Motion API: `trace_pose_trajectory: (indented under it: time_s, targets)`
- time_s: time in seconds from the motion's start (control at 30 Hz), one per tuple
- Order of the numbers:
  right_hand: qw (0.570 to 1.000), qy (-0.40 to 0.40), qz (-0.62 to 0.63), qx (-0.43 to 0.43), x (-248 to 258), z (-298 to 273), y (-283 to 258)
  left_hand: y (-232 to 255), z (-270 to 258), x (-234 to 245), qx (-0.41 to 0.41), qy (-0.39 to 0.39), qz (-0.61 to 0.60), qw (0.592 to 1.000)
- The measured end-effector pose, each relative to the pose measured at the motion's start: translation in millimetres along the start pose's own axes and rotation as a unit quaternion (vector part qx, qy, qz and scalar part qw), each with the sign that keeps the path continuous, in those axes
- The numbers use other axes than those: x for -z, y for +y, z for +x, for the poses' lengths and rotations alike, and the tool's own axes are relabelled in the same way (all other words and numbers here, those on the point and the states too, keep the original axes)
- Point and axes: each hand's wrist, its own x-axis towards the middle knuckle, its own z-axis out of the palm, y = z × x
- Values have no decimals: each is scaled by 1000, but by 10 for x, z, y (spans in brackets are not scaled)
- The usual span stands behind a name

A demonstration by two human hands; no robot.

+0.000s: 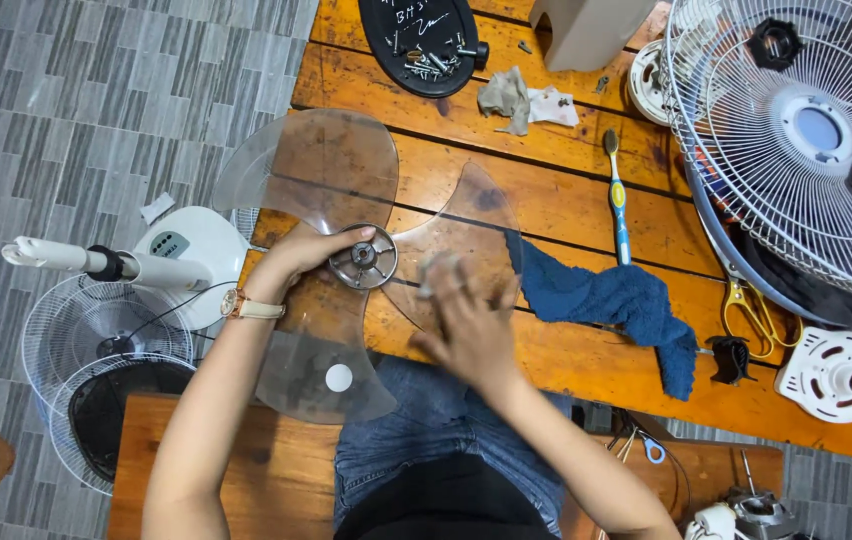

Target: Cleaning the blades of a disassembled electric fan using a cloth

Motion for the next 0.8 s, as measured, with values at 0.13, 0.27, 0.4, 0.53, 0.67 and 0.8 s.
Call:
trace_pose_trajectory:
  time_s: [0.13,0.27,0.4,0.53,0.67,0.8]
  targets:
    - [998,25,10,63,-108,-445,-198,-195,242,54,-5,1,9,1000]
    - [999,-21,-29,35,-32,-644,53,-96,124,28,1,2,-5,1000]
    - [999,-13,-31,-22,46,-247,52,29,-17,4,-9,7,2,1000]
    - [999,8,-31,0,-87,-95,-287,-107,89,15,-11,16,-7,1000]
    - [999,41,-3,27,-35,-460,-279,-156,174,20,-16,6,-11,1000]
    - [999,-34,-1,-11,90,-932,-7,-55,44,12,-12,6,-13,1000]
